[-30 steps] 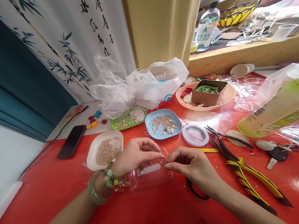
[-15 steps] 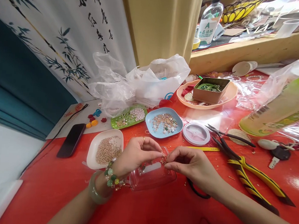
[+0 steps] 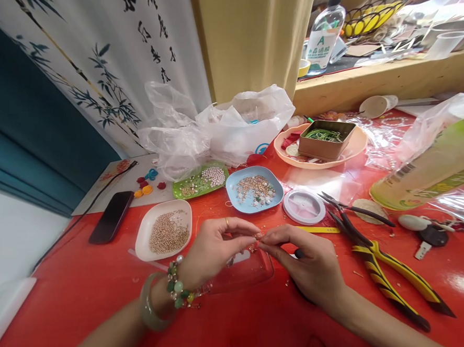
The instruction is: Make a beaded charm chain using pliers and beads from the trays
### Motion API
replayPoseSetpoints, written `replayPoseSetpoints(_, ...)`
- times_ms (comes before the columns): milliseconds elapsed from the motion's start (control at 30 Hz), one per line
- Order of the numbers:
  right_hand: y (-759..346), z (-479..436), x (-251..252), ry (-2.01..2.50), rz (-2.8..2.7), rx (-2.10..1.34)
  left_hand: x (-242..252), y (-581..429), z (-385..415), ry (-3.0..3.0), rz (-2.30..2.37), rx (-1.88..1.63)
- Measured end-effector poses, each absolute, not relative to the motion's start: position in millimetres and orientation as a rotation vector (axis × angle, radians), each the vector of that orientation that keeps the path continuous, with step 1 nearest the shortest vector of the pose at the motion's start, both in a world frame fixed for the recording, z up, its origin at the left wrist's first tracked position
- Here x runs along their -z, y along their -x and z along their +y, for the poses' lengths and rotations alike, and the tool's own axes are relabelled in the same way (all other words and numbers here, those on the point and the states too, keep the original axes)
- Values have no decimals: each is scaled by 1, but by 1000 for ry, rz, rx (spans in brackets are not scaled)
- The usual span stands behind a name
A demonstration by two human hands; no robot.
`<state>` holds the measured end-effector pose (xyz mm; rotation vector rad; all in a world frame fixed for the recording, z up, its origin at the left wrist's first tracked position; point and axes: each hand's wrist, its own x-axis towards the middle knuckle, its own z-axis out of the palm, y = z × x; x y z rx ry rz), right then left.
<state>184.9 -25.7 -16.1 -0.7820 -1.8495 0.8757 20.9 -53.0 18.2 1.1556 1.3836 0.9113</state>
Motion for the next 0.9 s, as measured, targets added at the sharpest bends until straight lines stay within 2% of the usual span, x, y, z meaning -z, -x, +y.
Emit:
replayPoseSetpoints(300, -184, -23, 7, 811, -1669, -1091, -21, -25, -58, -1186, 1320, -925)
replayPoseSetpoints(467, -182, -23, -2, 681, -1525, -1450, -20, -24, -57, -957, 1164, -884)
replayPoseSetpoints(667, -177, -20, -8, 554, -1473, -1660, -28, -20, -60, -844, 1202, -852)
replayPoseSetpoints(767, -175, -15, -11, 534, -1528, -1641, -34, -19, -61, -826, 1206, -905)
replayPoseSetpoints(900, -177, -9, -20, 591, -1715, -1404, -37, -18, -58, -743, 1273, -948)
